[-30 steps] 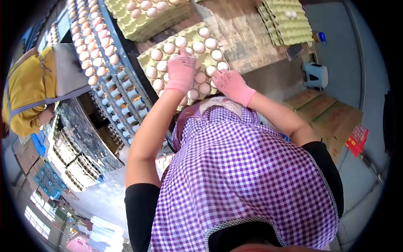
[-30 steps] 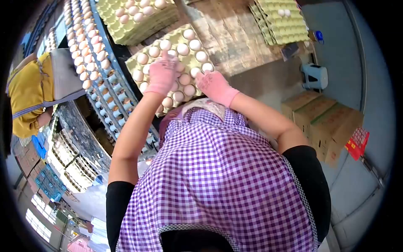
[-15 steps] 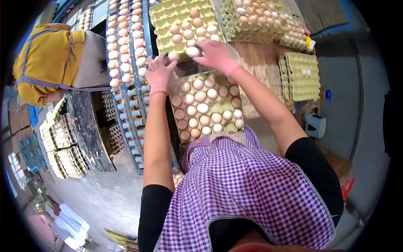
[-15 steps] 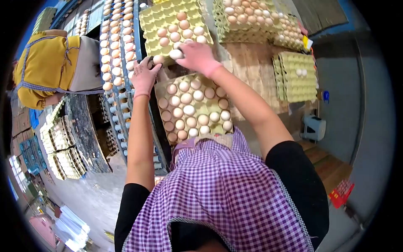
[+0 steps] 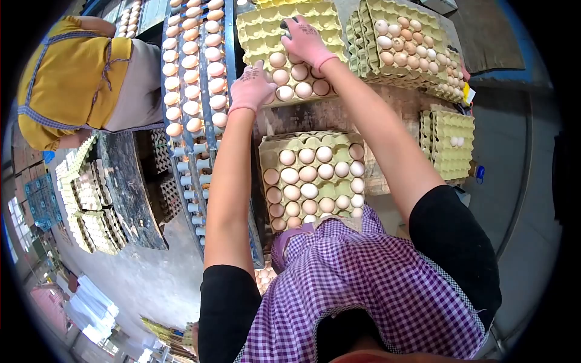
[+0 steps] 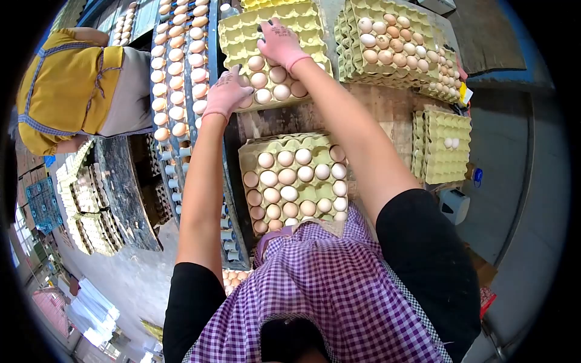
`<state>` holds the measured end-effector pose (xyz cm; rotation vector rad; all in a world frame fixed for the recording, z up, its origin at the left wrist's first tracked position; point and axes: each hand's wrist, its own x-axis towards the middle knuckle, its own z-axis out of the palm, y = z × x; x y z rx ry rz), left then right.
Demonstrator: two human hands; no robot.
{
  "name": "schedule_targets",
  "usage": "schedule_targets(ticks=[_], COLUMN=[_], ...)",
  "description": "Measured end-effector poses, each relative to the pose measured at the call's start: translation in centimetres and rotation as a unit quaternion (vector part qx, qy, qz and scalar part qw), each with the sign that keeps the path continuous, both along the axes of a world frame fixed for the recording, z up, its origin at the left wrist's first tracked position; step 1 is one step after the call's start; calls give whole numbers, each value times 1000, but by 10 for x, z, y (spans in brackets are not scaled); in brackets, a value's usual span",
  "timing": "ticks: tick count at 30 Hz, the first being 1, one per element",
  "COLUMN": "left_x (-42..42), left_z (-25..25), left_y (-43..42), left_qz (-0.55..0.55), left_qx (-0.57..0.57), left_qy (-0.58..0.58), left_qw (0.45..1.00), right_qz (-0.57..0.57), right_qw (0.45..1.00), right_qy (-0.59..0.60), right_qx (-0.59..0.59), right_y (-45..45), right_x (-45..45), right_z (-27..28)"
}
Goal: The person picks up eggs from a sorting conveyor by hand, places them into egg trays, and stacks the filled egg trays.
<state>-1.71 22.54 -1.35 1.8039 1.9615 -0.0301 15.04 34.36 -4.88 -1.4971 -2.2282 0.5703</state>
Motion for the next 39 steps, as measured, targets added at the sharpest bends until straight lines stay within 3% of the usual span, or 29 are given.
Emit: schedule_targets(ticks=[1,3,5,7,8,9,10,11,13,15,18,21,22,23,25,26,27,29,33,34,37,39], left_x=[-1,-3,-13,-7,-11,-15,-14,-5,3,19,33,41,45,49,56,54,56,61,66,72,102,107], left_z=[0,-6,-26,-38,-66,-93,-94,-94,-77,-35,-17,-28,-24,-19,-9,-16,-14,-15,-3,-4,-5,-20], left_y=[4,8,21,35,49,62,63,54,30,-24,-121,-221,-249,-272,-307,-322,-330,-339,-336,-336,-332,-329], left_qz=[-2,77,65,71,71,18,-5,15,-19,17,55,97,118,140,146,120,131,102,-5,-59,-284,-358], left_qx=[-4,65,195,257,283,288,252,270,363,381,334,260,223,189,158,159,123,118,143,183,111,113], left_qy=[-1,-5,-22,-67,-82,-43,-46,-9,-64,-183,-244,-274,-293,-311,-324,-281,-316,-293,-246,-215,-165,-111], left_qw=[1000,995,978,962,953,956,967,963,929,906,909,921,922,921,921,939,932,943,959,958,938,920], right_qz=[-2,6,-17,-83,-100,-65,-97,-118,-129,-140,-158,-141,-118,-121,-105,-88,-90,-101,-179,-170,-138,-145], right_qw=[1000,991,991,985,979,976,978,979,974,973,956,981,978,978,959,968,969,981,963,962,966,974], right_qy=[-1,29,43,148,171,204,184,167,171,79,43,-97,-133,-130,-140,-136,-135,-121,-118,-123,-149,-113], right_qx=[-4,128,123,24,44,-36,-21,6,-78,-165,-245,-91,-112,-112,-223,-189,-188,-113,-163,-174,-157,-133], right_y=[0,-6,-39,-85,-107,-126,-160,-187,-261,-329,-387,-406,-400,-394,-387,-391,-396,-404,-448,-460,-474,-478], right_x=[3,18,41,75,94,127,146,159,185,206,201,181,180,183,189,194,195,194,188,184,184,190], right_z=[-4,-10,19,29,14,4,2,4,27,40,39,-4,-1,7,19,8,9,12,17,7,-1,-2])
